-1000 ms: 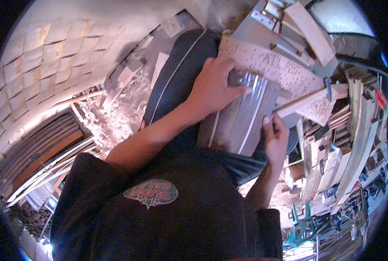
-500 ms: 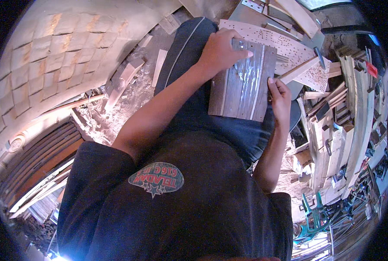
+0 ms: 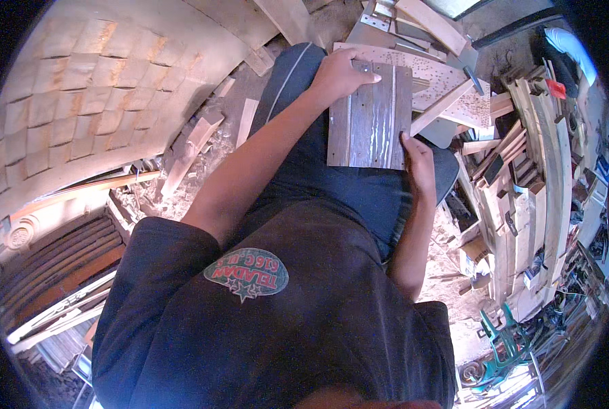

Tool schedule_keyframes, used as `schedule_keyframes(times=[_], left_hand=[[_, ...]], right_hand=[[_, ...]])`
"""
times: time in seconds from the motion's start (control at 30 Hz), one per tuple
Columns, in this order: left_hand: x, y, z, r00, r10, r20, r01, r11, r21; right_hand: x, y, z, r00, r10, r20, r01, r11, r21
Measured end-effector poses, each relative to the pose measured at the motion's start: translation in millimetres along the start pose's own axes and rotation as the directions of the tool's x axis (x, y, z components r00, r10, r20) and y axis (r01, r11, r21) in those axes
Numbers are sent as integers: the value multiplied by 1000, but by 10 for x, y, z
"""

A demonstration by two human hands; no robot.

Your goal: The person assembles a wooden component by placing a thin metal plate onto a curved wood piece and securing it with a small nail and hammer.

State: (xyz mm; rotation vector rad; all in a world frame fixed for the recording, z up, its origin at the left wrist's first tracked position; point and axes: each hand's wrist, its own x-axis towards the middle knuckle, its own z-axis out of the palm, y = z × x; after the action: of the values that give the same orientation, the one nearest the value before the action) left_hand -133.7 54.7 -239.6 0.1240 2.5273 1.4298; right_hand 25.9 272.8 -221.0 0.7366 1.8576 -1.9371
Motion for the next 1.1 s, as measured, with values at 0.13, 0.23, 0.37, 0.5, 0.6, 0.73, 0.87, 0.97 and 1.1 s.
schedule_keyframes(times=[0.13, 0.23, 0.37, 0.5, 0.6, 0.73, 0.87, 0.97, 1.1], left_hand=[[-46, 89, -40, 1000, -30, -5, 30, 999, 9], [-51, 65, -85, 999, -28, 23, 28, 1000, 0], [-34, 65, 33, 999, -26, 39, 25, 1000, 15], [-52, 18, -45, 999, -42, 32, 40, 998, 41], [-46, 34, -28, 1000, -4, 29, 4, 1000, 20], [-45, 50, 32, 999, 9, 33, -11, 997, 76], [5, -38, 52, 1000, 12, -13, -11, 993, 117], [14, -60, 84, 1000, 14, -14, -13, 993, 121], [37, -126, 85, 999, 48, 1, -47, 994, 100]], right_hand=[[-16, 174, -129, 999, 22, 34, -21, 999, -31], [30, 247, -45, 999, -15, 28, 15, 1000, 12], [113, 424, -191, 996, -23, 82, 13, 994, 109], [67, 276, -63, 995, 23, 96, -25, 1000, 13], [-17, 221, 16, 999, -17, -40, 20, 997, 77], [82, 372, -144, 1000, 25, 20, -24, 999, -34], [60, 317, -86, 999, 39, 15, -38, 998, -46], [39, 305, -82, 1000, 31, 0, -31, 999, -32], [-29, 208, -111, 998, -15, 59, 22, 994, -107]])
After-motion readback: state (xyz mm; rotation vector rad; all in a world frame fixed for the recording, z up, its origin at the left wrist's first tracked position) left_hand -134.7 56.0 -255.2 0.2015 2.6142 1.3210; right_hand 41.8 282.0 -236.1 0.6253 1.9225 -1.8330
